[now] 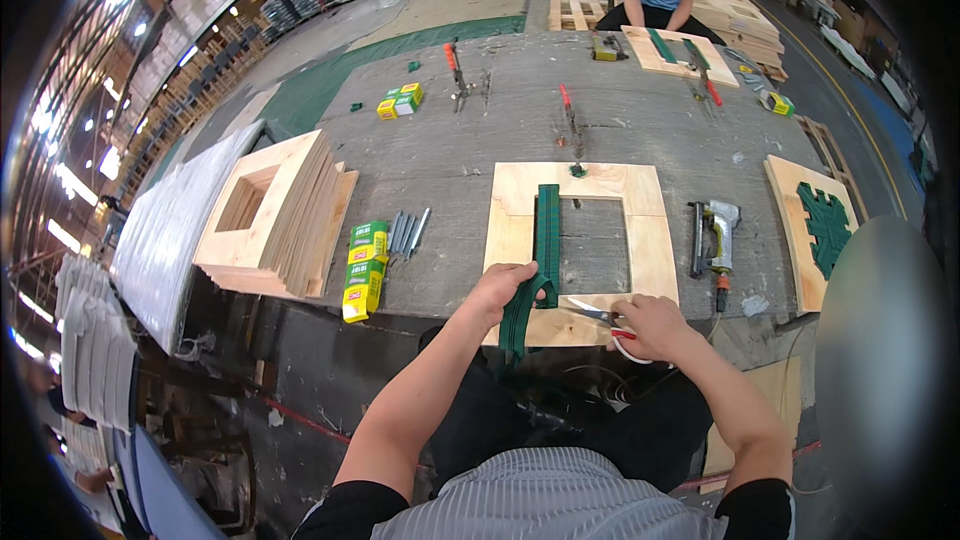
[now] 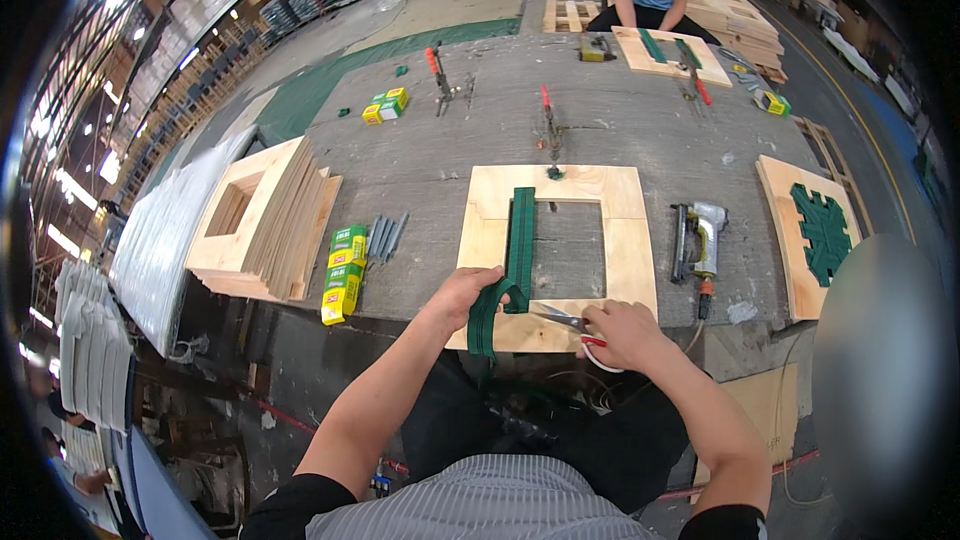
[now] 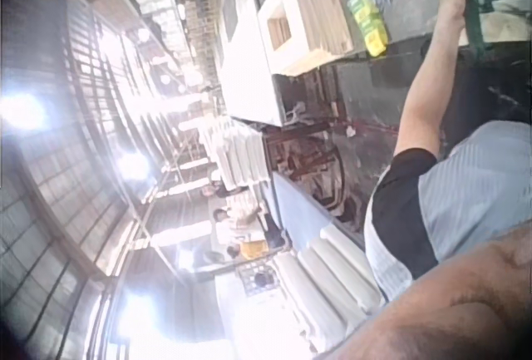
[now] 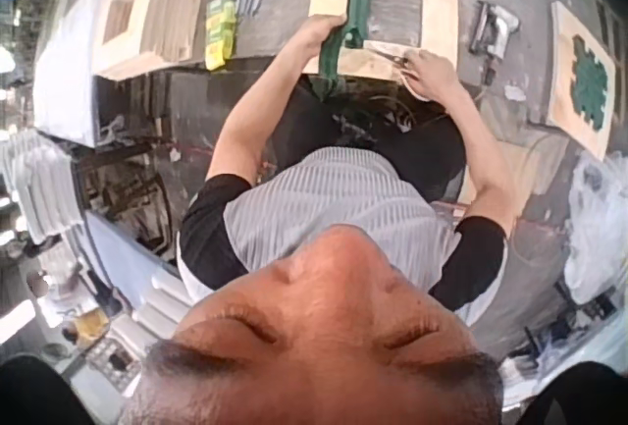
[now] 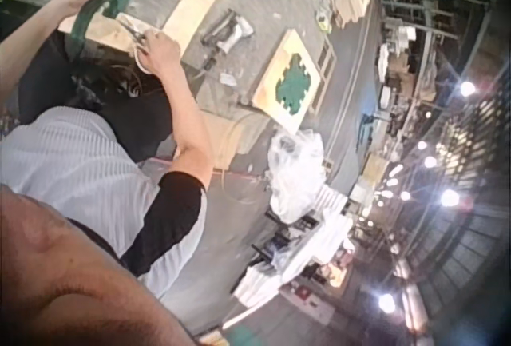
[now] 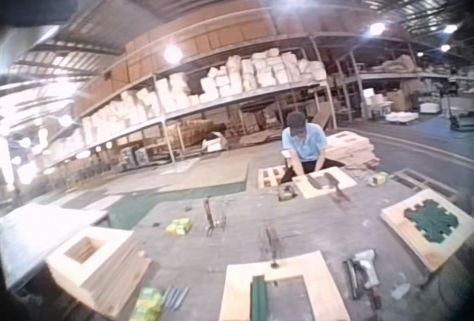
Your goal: The person assembles a cushion frame by attaching green webbing straps to a wooden board using a pneumatic staple gun. They position and staple straps in a crisscross pattern, then switch to a frame with a central cutout and continue attaching straps along the edges.
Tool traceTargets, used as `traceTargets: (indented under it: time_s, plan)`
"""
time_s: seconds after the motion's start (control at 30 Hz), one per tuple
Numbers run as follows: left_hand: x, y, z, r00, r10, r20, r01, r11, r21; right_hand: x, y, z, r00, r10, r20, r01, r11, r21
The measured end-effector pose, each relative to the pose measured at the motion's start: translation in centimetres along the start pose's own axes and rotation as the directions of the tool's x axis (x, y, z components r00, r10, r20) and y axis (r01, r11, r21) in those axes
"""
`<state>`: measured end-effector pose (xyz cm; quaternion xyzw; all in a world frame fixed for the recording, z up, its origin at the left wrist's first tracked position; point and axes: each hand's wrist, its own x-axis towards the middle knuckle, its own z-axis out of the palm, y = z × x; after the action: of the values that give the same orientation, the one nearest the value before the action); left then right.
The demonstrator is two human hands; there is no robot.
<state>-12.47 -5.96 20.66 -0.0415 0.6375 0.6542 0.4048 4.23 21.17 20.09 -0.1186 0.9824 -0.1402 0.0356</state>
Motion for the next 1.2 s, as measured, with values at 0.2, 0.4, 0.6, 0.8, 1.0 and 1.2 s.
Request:
traceTargets:
  time_s: [0.2,0.4,0.6,0.8,1.0,1.2]
  plan:
    - [-0.4,-0.1,0.1,1.0,-0.005,-0.006,0.006,1.0,0.003,4.2,-0.7,0.6,0.99,-0.104,0.096,0.113,0.99,-0.088]
    - [-0.4,0.1,0.3,1.0,-0.017,-0.004,0.017,0.999,0.032,6.9,-0.1,0.5,0.965,-0.18,0.19,0.202,0.974,-0.104]
    - [-1.0,-0.2,-0.6,1.0,-0.003,0.023,0.003,1.0,0.006,7.7,0.3,0.1,0.939,-0.234,0.253,0.261,0.962,-0.076]
    - [-1.3,-0.5,0.7,0.999,0.021,0.049,-0.023,0.999,0.047,9.2,-0.8,1.0,0.948,-0.242,0.207,0.249,0.969,-0.004]
    - [-5.0,-2.2,-0.4,0.966,0.257,0.01,-0.255,0.963,-0.082,3.7,-0.7,2.0,0.956,0.222,-0.191,-0.146,0.927,0.347]
    - [-9.2,-7.4,0.0,0.964,0.255,-0.078,-0.267,0.906,-0.328,-6.1,9.5,2.4,0.373,0.68,-0.632,-0.549,0.711,0.44]
